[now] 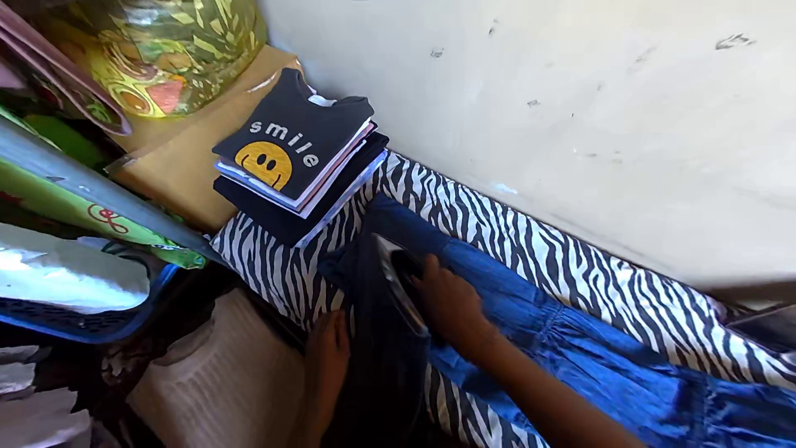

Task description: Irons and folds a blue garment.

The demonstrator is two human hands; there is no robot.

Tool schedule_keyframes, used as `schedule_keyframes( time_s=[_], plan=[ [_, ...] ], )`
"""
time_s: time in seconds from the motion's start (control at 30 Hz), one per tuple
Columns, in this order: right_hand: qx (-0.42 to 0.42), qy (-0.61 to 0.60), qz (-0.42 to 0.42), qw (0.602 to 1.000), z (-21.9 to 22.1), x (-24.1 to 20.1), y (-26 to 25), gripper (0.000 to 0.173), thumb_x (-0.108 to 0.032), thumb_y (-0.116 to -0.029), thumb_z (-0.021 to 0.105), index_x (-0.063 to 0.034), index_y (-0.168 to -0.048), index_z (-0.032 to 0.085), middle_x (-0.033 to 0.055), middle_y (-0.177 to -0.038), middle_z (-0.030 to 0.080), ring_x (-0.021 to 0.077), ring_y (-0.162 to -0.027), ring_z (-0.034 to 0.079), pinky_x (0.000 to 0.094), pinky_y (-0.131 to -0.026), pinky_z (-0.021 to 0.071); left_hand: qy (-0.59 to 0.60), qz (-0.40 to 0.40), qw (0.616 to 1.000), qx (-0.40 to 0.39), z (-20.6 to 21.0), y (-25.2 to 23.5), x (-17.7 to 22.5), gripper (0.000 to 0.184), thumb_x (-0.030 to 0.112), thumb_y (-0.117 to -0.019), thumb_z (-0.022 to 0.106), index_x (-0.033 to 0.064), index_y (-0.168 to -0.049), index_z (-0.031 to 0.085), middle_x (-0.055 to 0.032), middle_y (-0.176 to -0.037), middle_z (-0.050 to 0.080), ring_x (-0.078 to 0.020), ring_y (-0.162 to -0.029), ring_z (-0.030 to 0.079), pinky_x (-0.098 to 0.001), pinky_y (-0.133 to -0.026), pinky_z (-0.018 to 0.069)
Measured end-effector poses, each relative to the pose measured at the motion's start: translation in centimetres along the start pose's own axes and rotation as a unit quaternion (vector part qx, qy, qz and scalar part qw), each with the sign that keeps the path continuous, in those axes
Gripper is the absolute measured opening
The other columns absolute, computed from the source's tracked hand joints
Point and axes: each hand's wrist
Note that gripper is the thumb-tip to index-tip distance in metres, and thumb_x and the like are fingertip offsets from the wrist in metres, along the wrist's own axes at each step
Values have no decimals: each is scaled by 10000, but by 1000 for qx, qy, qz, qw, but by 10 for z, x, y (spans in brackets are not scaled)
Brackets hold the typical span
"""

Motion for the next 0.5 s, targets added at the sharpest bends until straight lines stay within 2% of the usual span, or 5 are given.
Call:
schedule_keyframes(
  time_s=[0.1,0.2,0.3,0.37,0.5],
  plan=[
    [52,45,75,995,27,39,31,486,-343,-1102,443,65,-1361,487,300,-1073,667,468,-947,707,572,-771,569,7,-37,996,-77,1,-26,-4,378,231,-1084,473,-74,-1110,694,-231,-964,710,-363,-894,705,-538,-857,550],
    [15,36,73,997,10,26,19,494,-340,-1111,413,72,-1379,467,302,-1101,667,469,-1010,697,571,-823,559,12,-27,993,-117,5,-29,2,398,297,-1060,539,-52,-1047,730,-221,-915,717,-363,-892,699,-553,-848,526],
    [-7,-23,-7,1000,-17,-1,-37,503,-332,-1104,444,76,-1397,462,304,-1179,657,462,-1130,658,584,-946,510,35,-22,997,-62,7,-29,-5,320,183,-1051,537,-75,-1003,722,-220,-868,704,-339,-830,692,-526,-811,533],
    [20,-47,-57,997,-19,-7,-71,471,-333,-1075,521,56,-1340,503,294,-1117,672,472,-1079,668,616,-904,522,29,-14,999,22,7,-24,-13,304,163,-1037,541,-71,-958,718,-198,-787,687,-319,-731,684,-515,-722,546],
    [-22,-27,-106,994,-1,6,-37,451,-315,-1060,544,37,-1342,521,295,-1079,676,490,-1036,671,640,-871,521,38,-11,998,47,9,-14,-18,278,137,-1039,528,-77,-996,701,-185,-773,678,-300,-687,671,-480,-679,553]
  ],
)
Point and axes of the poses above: each hand's wrist, its own y-axis away from the middle knuckle, its own z-axis out of the palm, x = y × z
